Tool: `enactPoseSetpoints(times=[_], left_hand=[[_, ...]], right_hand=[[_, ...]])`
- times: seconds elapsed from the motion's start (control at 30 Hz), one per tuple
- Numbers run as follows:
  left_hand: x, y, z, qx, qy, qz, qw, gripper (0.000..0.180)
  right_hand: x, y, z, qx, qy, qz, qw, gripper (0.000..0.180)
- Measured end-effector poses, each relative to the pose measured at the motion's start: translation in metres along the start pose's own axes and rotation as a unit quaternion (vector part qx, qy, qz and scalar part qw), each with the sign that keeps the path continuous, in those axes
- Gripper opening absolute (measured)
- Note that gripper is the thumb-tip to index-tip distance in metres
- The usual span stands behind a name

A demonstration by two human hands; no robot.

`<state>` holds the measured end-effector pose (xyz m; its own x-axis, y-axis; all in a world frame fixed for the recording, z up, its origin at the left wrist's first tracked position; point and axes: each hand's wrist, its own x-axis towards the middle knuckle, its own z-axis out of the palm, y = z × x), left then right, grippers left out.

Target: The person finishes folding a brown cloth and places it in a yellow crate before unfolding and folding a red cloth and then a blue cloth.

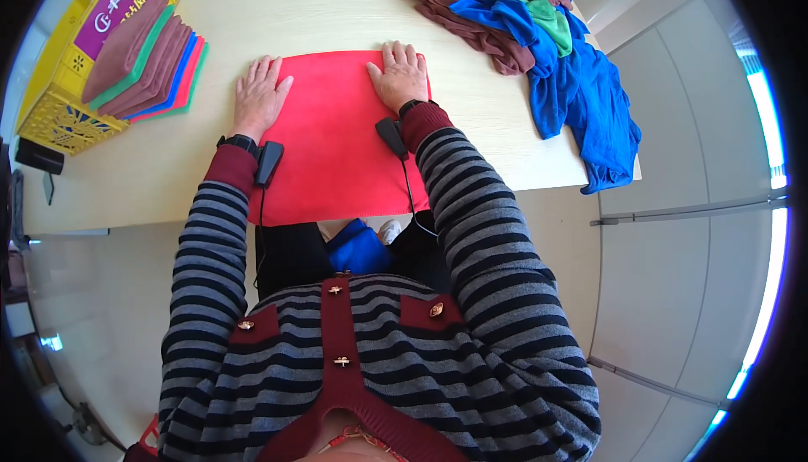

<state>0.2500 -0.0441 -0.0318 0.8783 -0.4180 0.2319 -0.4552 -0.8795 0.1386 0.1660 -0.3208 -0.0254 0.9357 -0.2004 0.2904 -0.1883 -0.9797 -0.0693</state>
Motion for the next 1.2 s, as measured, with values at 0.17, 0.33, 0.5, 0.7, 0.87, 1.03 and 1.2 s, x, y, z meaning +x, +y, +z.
enactPoseSetpoints(times=[0.17, 0.33, 0.5, 0.7, 0.87, 1.03, 1.2], left_hand=[[-0.013, -0.009, -0.007, -0.012, -0.008, -0.019, 1.0, 0.064], [-0.031, -0.023, -0.012, -0.002, -0.003, -0.028, 1.0, 0.065], [-0.068, -0.045, -0.021, 0.026, 0.02, -0.014, 0.999, 0.064], [-0.138, -0.046, -0.045, 0.031, 0.05, 0.011, 0.998, 0.063], [-0.207, 0.026, -0.072, -0.111, 0.066, 0.157, 0.979, 0.06], [-0.236, 0.039, -0.074, -0.087, 0.027, 0.211, 0.973, 0.054], [-0.24, 0.006, -0.058, -0.044, 0.108, 0.197, 0.973, 0.06]], right_hand=[[-0.014, 0.013, -0.002, 0.022, -0.01, 0.034, 0.999, 0.068], [-0.039, 0.035, -0.009, 0.005, -0.022, 0.068, 0.997, 0.067], [-0.07, 0.058, -0.025, -0.046, -0.071, 0.079, 0.993, 0.064], [-0.122, 0.027, -0.045, -0.003, 0.036, 0.018, 0.999, 0.064], [-0.178, -0.081, -0.068, 0.075, -0.021, -0.145, 0.986, 0.067], [-0.203, -0.084, -0.081, 0.096, -0.045, -0.21, 0.972, 0.072], [-0.219, -0.032, -0.102, 0.09, -0.054, -0.199, 0.974, 0.078]])
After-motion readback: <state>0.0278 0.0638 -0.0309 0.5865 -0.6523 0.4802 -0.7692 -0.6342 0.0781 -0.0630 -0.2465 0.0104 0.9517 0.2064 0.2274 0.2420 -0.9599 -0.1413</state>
